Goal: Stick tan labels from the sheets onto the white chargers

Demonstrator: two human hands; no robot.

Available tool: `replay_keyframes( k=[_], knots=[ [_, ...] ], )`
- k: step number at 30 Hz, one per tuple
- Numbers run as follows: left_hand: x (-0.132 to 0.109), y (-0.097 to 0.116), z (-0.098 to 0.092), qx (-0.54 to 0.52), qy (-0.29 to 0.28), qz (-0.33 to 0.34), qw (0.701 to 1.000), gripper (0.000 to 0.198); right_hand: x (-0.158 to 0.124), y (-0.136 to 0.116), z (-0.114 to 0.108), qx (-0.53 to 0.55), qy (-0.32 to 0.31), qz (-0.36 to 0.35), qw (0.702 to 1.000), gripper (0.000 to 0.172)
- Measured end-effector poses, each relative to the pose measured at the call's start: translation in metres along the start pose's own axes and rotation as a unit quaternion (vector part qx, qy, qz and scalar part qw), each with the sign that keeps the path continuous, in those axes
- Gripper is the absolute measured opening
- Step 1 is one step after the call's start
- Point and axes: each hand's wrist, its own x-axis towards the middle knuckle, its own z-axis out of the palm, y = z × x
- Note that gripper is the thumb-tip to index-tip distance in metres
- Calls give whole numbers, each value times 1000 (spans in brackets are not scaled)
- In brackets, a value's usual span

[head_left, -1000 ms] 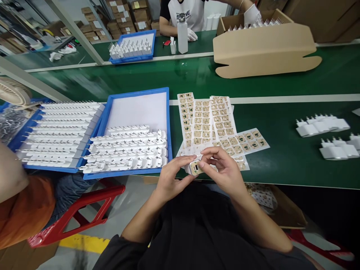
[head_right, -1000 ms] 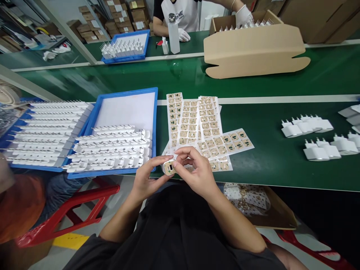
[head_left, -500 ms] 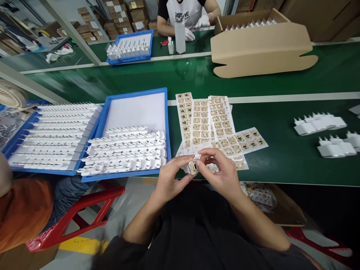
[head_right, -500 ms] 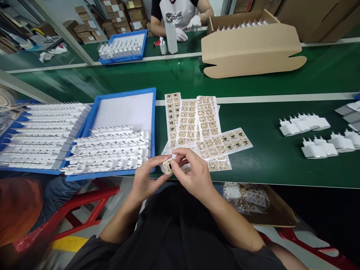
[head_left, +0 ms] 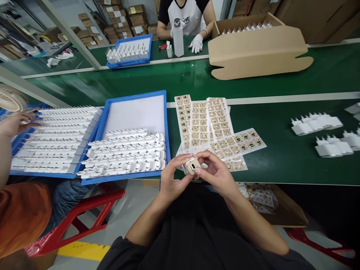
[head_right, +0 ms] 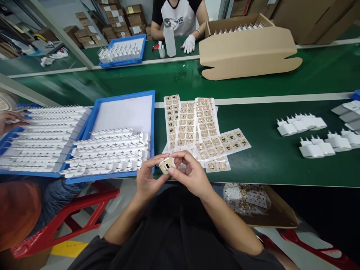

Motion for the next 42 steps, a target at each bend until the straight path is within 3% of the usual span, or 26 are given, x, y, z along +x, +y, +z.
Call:
replay_keyframes(
  k=[4, 8, 16, 24, 29, 34, 42],
  knots=[
    [1, -3, 7, 13, 5, 23, 1000, 38, 0, 2, 7, -48, 37, -14, 998, 34],
    [0, -6, 12, 51, 16, 70, 996, 39, 3, 1, 16, -84, 75, -35, 993, 29],
    [0, -6, 16, 105, 48, 126, 985, 45, 2, 10, 24, -28, 124, -66, 990, 8],
    [6, -4, 15, 152, 52, 190, 968, 48, 2, 16, 24, 18, 143, -50, 988, 5],
    [4, -6, 15, 152, 66, 192, 967, 43, 3, 11, 26, 84, 145, -30, 985, 7],
    [-3, -15, 17, 118, 64, 176, 975, 50, 2, 7, 21, 137, 128, -8, 982, 8],
    [-12, -27, 25, 22, 59, 68, 996, 39, -3, 12, 10, 80, 61, -63, 993, 37]
  ],
)
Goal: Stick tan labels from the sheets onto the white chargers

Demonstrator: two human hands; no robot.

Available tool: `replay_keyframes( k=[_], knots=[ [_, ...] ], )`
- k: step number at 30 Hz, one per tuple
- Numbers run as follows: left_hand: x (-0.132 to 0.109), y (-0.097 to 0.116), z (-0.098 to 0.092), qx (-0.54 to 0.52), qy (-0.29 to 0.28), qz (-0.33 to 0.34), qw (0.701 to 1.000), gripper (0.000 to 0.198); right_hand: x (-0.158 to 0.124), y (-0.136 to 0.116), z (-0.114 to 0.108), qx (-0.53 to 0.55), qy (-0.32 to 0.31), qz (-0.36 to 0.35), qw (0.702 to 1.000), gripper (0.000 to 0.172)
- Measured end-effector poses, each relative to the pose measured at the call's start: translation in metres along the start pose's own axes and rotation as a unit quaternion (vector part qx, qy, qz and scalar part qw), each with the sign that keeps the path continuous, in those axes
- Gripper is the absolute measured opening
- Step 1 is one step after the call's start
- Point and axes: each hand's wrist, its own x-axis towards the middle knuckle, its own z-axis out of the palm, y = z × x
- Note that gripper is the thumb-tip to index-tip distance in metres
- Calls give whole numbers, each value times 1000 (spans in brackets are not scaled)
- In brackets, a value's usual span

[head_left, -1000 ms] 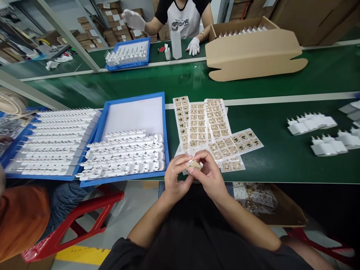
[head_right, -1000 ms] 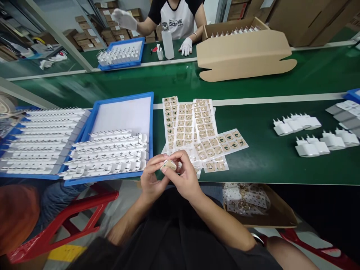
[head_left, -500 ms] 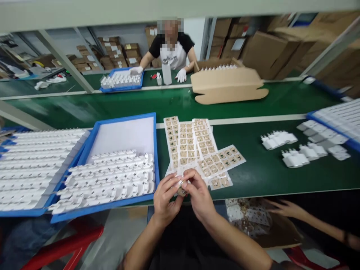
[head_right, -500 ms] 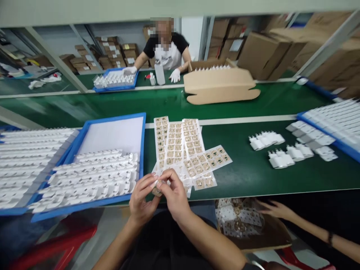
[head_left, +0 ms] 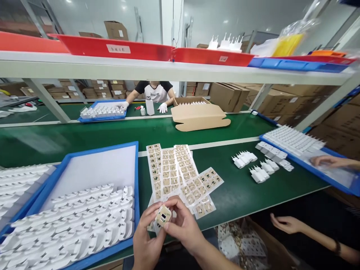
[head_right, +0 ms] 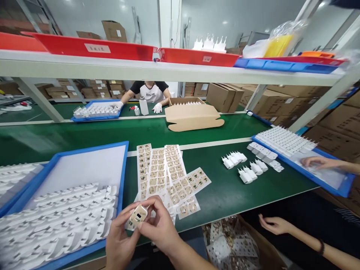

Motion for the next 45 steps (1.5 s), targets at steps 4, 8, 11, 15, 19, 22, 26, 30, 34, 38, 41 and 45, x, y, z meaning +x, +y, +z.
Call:
replay_keyframes(
  k=[4, 8, 11, 15, 19, 22, 26, 30, 34, 38, 41, 45],
  knots=[
    [3, 0, 3, 22, -14, 61, 998, 39, 0, 4, 4, -29, 32, -11, 999, 35],
    [8, 2, 4, 61, -22, 117, 991, 40, 2, 5, 11, -27, 76, -39, 996, 29],
    [10, 6, 4, 62, -17, 101, 993, 39, 2, 3, 13, -25, 99, -25, 994, 23],
    [11, 13, 4, 27, 4, 54, 998, 39, 1, -2, 10, -41, 86, -23, 995, 18],
    [17, 19, 5, 5, 6, 55, 998, 44, 1, -3, 9, -41, 74, -38, 996, 16],
    [21, 22, 3, 29, 7, 80, 996, 46, 0, -1, 9, -43, 73, -40, 996, 12],
    [22, 24, 0, 65, 1, 138, 988, 50, -1, 1, 11, -43, 77, -49, 995, 9],
    [21, 23, -2, 80, 4, 149, 986, 52, -1, 0, 13, -32, 80, -42, 995, 8],
    [20, 24, -3, 58, 11, 127, 990, 51, 0, -4, 9, -18, 48, -17, 999, 5],
    [18, 26, -2, -2, 21, 52, 998, 51, 2, -7, 0, -51, 2, -4, 999, 11],
    [15, 26, -1, -48, 21, -14, 999, 45, 3, -6, -5, -109, -16, -24, 994, 19],
    [13, 24, 0, -49, 13, -35, 998, 43, 2, -3, 0, -191, -2, -47, 981, 31]
  ],
)
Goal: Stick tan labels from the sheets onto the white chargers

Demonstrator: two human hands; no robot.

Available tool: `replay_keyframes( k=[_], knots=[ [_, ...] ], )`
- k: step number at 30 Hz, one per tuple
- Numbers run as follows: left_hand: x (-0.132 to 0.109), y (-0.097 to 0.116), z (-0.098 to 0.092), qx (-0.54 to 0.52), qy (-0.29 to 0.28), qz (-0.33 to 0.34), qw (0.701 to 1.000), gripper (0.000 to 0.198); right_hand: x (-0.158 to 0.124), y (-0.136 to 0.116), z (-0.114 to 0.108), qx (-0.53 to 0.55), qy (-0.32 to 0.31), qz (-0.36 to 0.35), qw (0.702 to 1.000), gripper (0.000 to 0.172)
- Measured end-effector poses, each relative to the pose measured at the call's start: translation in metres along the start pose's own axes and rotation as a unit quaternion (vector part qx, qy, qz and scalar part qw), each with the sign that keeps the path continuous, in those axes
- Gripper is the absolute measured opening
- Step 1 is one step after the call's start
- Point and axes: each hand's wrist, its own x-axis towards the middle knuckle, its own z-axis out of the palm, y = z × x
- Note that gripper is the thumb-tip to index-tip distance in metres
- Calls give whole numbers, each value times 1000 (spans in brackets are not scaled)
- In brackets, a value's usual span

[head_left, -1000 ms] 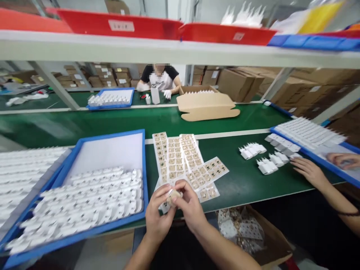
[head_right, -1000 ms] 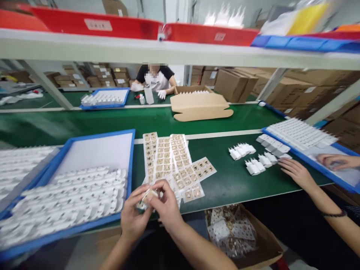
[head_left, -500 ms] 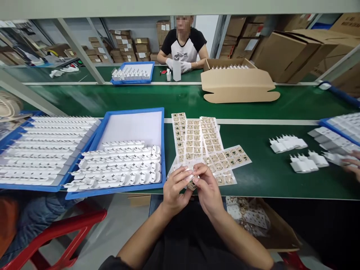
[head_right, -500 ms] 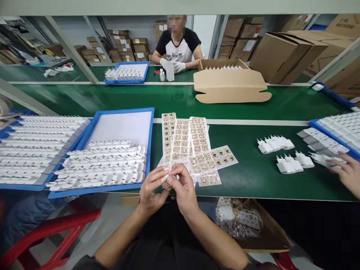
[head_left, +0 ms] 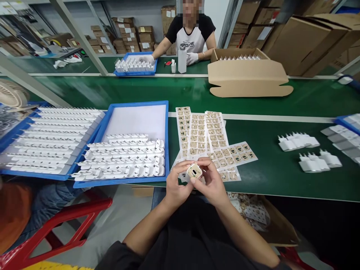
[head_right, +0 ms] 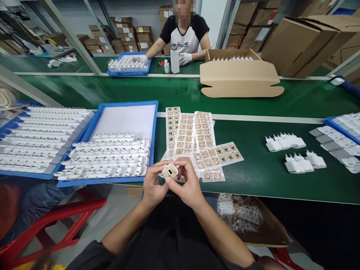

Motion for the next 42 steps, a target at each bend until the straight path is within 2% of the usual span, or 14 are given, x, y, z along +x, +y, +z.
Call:
replay_keyframes(
  k=[2, 6, 10, 14, 23, 25, 27, 29, 32, 34, 36, 38, 40, 42],
  knots=[
    [1, -1, 0, 17, -12, 29, 999, 44, 0, 0, 4, -34, 29, -15, 999, 30],
    [5, 1, -1, 30, -44, 54, 997, 46, 4, -1, 0, -49, 61, -39, 996, 6],
    [7, 1, -6, 15, -53, 29, 998, 47, 11, -9, -17, -102, 9, -55, 993, 16],
    [9, 0, -11, 21, -66, 27, 997, 45, 15, -21, -29, -184, -21, -92, 978, 10],
    [12, 4, -14, 34, -82, 50, 995, 46, 18, -29, -32, -271, -47, -190, 942, 13],
    [9, 4, -13, 27, -78, 26, 996, 46, 17, -26, -32, -297, -35, -231, 926, 14],
    [6, 3, -13, 11, -70, -32, 997, 45, 13, -23, -33, -309, -37, -267, 912, 16],
    [3, 0, -13, -7, -64, -101, 993, 42, 6, -23, -35, -285, -78, -267, 917, 17],
    [3, -6, -12, -24, -61, -177, 982, 39, -13, -22, -42, -200, -213, -167, 942, 15],
    [5, -10, -11, -25, -63, -202, 977, 38, -31, -10, -53, -159, -300, -51, 939, 14],
    [6, -13, -9, -30, -72, -208, 975, 38, -53, 18, -71, -130, -332, 89, 930, 15],
    [7, -16, -6, -36, -83, -210, 973, 37, -76, 59, -95, -81, -265, 244, 929, 21],
    [6, -19, 0, -43, -97, -213, 971, 37, -98, 104, -123, -36, -35, 402, 914, 36],
    [6, -20, 7, -46, -111, -211, 970, 37, -117, 140, -152, -62, 88, 441, 891, 39]
  ],
)
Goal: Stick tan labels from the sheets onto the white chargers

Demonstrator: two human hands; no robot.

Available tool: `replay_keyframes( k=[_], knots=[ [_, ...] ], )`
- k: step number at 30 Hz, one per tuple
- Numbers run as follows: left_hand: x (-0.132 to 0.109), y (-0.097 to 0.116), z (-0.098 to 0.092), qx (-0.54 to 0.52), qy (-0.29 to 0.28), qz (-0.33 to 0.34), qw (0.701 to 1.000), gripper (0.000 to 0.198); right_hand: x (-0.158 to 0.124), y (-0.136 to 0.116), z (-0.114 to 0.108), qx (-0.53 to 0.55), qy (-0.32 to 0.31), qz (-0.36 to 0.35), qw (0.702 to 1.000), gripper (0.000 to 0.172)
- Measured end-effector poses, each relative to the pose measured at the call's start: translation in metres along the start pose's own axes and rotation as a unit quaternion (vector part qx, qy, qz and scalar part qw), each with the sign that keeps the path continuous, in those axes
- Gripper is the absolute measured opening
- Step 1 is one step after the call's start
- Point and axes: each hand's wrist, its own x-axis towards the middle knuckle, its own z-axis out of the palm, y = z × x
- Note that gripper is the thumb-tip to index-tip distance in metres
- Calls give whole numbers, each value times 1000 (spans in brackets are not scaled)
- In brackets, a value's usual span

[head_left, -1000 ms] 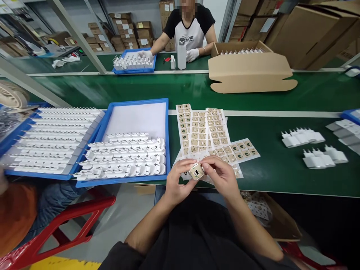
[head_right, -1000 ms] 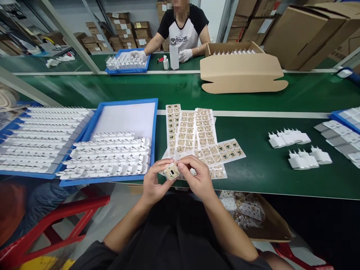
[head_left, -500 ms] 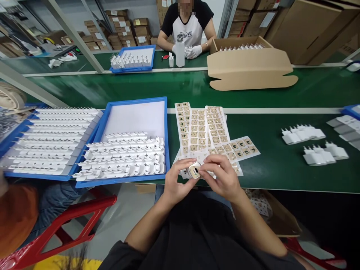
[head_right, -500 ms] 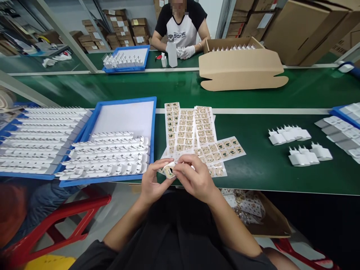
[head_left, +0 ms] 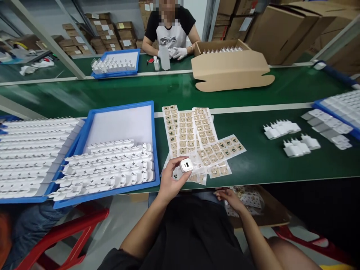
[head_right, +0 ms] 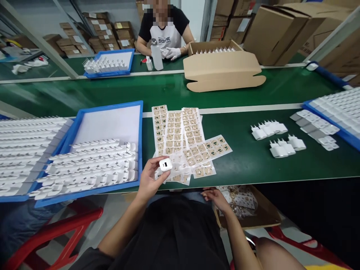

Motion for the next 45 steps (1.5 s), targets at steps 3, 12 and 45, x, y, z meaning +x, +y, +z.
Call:
replay_keyframes(
  k=[3, 12, 45],
  knots=[
    [2, -2, 11, -3, -22, 17, 1000, 37, 15, 38, -31, 2, 130, 62, 990, 31],
    [9, 0, 24, 53, -63, 51, 995, 40, -19, 27, -74, -22, 66, 88, 994, 18],
    [5, -33, 1, 315, -129, 121, 933, 29, 9, -92, -170, -189, 622, -318, 690, 34]
  ],
)
